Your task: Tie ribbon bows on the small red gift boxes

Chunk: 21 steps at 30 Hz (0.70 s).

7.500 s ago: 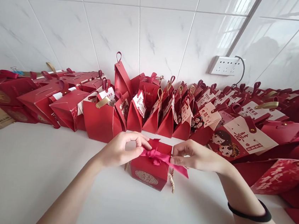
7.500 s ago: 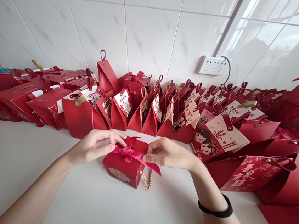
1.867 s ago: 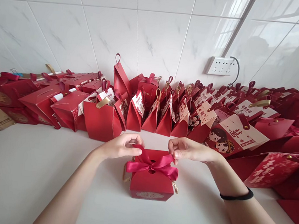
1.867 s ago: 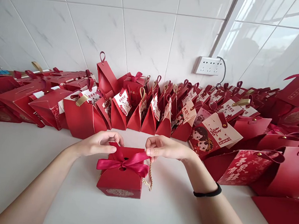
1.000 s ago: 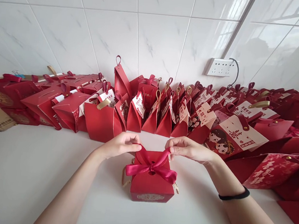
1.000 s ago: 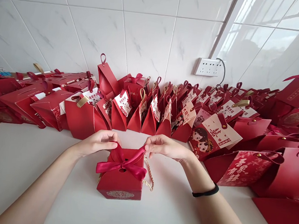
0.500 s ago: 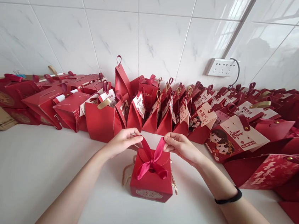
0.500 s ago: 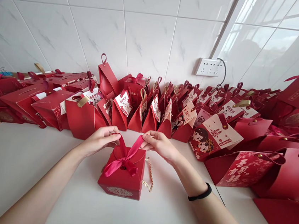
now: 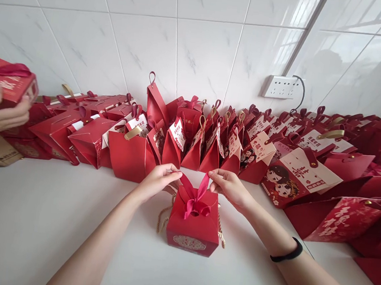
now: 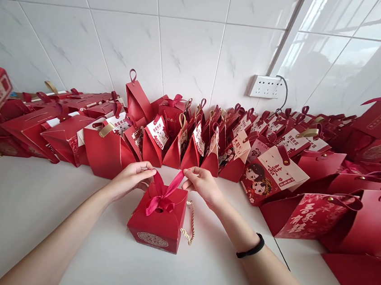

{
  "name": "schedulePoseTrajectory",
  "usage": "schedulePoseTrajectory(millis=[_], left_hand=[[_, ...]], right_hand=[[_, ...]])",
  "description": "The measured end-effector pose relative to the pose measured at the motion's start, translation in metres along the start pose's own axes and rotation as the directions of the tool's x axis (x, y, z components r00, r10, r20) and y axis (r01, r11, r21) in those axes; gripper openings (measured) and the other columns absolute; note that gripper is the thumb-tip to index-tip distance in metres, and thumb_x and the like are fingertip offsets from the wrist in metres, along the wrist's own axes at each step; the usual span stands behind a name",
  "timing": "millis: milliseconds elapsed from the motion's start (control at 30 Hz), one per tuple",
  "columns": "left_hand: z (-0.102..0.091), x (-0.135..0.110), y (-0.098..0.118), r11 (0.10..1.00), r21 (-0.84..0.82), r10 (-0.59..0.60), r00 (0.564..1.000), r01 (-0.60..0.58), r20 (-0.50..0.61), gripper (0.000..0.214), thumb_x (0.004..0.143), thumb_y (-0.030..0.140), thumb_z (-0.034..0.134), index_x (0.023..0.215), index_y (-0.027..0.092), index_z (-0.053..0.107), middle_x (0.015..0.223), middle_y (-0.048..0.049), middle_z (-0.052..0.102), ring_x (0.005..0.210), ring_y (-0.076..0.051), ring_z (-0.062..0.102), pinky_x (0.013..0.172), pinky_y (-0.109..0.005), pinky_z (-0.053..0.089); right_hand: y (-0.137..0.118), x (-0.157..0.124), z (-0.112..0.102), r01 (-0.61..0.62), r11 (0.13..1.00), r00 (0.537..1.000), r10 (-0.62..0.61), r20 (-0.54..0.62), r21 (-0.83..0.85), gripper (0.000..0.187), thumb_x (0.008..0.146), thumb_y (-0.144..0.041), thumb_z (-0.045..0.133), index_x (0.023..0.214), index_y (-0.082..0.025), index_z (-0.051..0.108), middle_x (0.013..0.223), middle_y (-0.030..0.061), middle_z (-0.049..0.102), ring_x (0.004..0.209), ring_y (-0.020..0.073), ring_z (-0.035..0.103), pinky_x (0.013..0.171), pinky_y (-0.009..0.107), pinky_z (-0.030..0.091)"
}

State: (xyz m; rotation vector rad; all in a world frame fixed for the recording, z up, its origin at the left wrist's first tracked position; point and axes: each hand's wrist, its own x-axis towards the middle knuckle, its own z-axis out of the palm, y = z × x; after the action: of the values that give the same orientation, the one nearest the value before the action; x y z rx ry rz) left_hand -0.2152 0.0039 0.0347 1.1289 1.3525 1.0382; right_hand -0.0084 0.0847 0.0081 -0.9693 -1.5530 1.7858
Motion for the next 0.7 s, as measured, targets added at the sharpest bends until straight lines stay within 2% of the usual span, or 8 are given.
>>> schedulePoseTrajectory(millis=[267,367,433,467,533,600,633,700], left_hand=[[0.004,0.003,-0.003,0.999,0.041,-0.017,1.000,0.016,0.026,0.030,0.075,0.044,0.064,0.078,0.017,0.048,0.063,0.0017,0.062,0.060,-0.013,0.062,0.061,-0.027,0.051],[-0.001,0.000,0.001,0.989,0.146,0.041,0.994,-0.026,-0.100,0.032,0.073,0.045,0.065,0.075,0.019,0.048,0.060,0.0036,0.060,0.057,-0.012,0.060,0.056,-0.024,0.046],[-0.006,-0.008,0.008,0.964,0.261,0.101,0.981,-0.055,-0.168,0.037,0.076,0.048,0.060,0.061,0.018,0.044,0.045,0.0062,0.049,0.044,-0.008,0.049,0.048,-0.020,0.039],[-0.008,-0.013,0.013,0.949,0.308,0.106,0.985,-0.060,-0.134,0.043,0.079,0.050,0.055,0.053,0.018,0.041,0.038,0.0064,0.042,0.038,-0.007,0.042,0.044,-0.020,0.035],[-0.011,-0.026,0.024,0.931,0.363,0.021,0.997,-0.046,0.072,0.054,0.080,0.055,0.048,0.042,0.018,0.036,0.030,0.0044,0.037,0.030,-0.006,0.033,0.038,-0.020,0.030],[-0.010,-0.036,0.032,0.910,0.415,-0.133,0.958,0.016,0.254,0.052,0.074,0.058,0.052,0.043,0.018,0.040,0.033,0.0023,0.045,0.027,-0.006,0.035,0.032,-0.020,0.025],[-0.008,-0.039,0.034,0.895,0.443,-0.196,0.935,0.047,0.297,0.048,0.071,0.057,0.057,0.047,0.018,0.043,0.035,0.0023,0.048,0.027,-0.007,0.036,0.031,-0.019,0.024],[-0.003,-0.042,0.037,0.866,0.494,-0.262,0.913,0.080,0.311,0.043,0.065,0.055,0.064,0.052,0.019,0.045,0.037,0.0041,0.049,0.029,-0.007,0.039,0.029,-0.017,0.026]], right_hand=[[-0.003,-0.001,0.005,0.024,0.994,0.999,-0.027,-0.024,-0.108,0.051,0.068,-0.064,0.064,0.077,-0.016,0.052,0.054,-0.0015,0.056,0.053,0.0097,0.052,0.059,0.025,0.043],[-0.016,-0.008,-0.005,0.068,0.968,0.992,-0.091,-0.085,-0.242,0.050,0.070,-0.060,0.065,0.091,-0.017,0.051,0.069,0.0005,0.059,0.061,0.0127,0.057,0.059,0.026,0.044],[-0.030,-0.019,-0.014,0.108,0.907,0.987,-0.147,-0.065,-0.408,0.046,0.073,-0.058,0.063,0.092,-0.018,0.051,0.070,-0.0007,0.055,0.060,0.0117,0.053,0.055,0.025,0.040],[-0.038,-0.026,-0.017,0.118,0.868,0.991,-0.137,-0.003,-0.482,0.043,0.075,-0.059,0.060,0.086,-0.018,0.053,0.066,-0.0019,0.052,0.056,0.0103,0.048,0.052,0.024,0.037],[-0.050,-0.040,-0.020,0.143,0.814,0.978,-0.030,0.205,-0.563,0.046,0.077,-0.063,0.055,0.072,-0.017,0.053,0.056,-0.0035,0.045,0.049,0.0080,0.039,0.046,0.023,0.030],[-0.057,-0.053,-0.016,0.190,0.777,0.926,0.061,0.371,-0.600,0.049,0.073,-0.064,0.060,0.066,-0.016,0.053,0.053,-0.0036,0.044,0.048,0.0074,0.037,0.044,0.022,0.026],[-0.058,-0.057,-0.011,0.215,0.751,0.913,0.073,0.402,-0.625,0.048,0.069,-0.063,0.064,0.065,-0.017,0.053,0.054,-0.0034,0.045,0.049,0.0074,0.036,0.044,0.022,0.025],[-0.058,-0.062,-0.001,0.241,0.678,0.928,0.049,0.369,-0.695,0.046,0.064,-0.060,0.071,0.066,-0.017,0.054,0.057,-0.0035,0.047,0.051,0.0073,0.036,0.045,0.022,0.024]])
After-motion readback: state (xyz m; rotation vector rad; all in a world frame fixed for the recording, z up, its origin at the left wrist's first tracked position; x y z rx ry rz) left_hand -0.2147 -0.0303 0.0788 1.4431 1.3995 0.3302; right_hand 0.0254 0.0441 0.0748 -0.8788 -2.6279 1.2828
